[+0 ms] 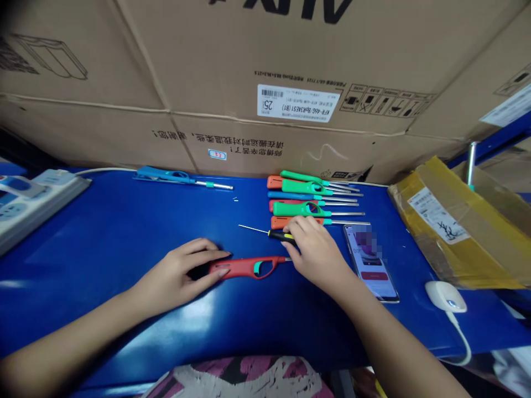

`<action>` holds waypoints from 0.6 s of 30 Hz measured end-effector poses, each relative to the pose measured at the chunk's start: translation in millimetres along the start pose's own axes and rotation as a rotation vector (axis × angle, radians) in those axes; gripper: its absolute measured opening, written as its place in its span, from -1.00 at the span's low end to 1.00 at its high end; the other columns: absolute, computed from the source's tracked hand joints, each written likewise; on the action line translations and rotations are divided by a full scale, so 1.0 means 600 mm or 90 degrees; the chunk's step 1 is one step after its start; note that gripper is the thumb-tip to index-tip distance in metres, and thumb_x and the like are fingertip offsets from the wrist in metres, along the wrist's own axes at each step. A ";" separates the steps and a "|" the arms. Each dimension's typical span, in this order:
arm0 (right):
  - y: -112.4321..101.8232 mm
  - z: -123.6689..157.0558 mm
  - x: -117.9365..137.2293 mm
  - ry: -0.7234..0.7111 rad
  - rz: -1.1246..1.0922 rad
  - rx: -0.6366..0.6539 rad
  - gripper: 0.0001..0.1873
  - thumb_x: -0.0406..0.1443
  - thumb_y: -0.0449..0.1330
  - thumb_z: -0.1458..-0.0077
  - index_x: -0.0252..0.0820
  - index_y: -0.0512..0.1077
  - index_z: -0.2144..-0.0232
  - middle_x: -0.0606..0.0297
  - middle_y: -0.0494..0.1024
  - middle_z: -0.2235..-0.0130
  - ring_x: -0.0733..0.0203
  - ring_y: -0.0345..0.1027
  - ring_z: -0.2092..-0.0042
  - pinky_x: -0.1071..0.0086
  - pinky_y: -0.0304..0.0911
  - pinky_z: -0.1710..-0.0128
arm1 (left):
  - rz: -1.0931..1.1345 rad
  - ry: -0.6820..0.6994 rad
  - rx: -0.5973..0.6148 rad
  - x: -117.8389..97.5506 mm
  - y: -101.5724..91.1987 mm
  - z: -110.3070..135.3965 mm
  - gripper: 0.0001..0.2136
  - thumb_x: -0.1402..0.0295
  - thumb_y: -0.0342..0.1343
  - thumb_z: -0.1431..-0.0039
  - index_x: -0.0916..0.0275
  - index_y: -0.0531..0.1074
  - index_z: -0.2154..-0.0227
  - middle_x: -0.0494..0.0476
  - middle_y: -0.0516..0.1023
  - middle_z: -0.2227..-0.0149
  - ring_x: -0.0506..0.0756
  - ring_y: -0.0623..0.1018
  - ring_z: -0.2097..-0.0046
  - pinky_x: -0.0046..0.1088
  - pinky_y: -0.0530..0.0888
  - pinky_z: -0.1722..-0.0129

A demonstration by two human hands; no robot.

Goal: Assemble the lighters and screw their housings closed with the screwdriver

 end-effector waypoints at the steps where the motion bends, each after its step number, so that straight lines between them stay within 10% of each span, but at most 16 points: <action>1: 0.002 -0.001 0.004 0.011 -0.008 0.001 -0.92 -0.32 0.16 -0.26 -0.16 0.39 0.17 0.13 0.54 0.12 -0.03 0.39 0.08 0.09 0.34 0.07 | 0.000 -0.005 0.014 0.001 -0.002 0.001 -0.71 0.27 0.15 -0.34 0.24 0.53 -0.05 0.20 0.55 0.13 0.11 0.56 0.13 -0.33 0.53 0.11; 18: 0.024 -0.047 0.027 0.027 -0.102 -0.083 -0.87 -0.25 0.23 -0.23 -0.18 0.45 0.19 0.18 0.60 0.23 0.09 0.52 0.20 0.26 0.40 0.20 | -0.048 -0.005 0.081 -0.002 0.011 0.014 -0.71 0.39 0.22 -0.20 0.16 0.55 0.00 0.12 0.55 0.16 0.13 0.56 0.15 -0.31 0.50 0.15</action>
Point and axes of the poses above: each hand's wrist, its own z-axis away from the middle knuckle, its own y-axis out of the palm, x = y × z, the point moved 10 cm from there along -z, towards the middle knuckle
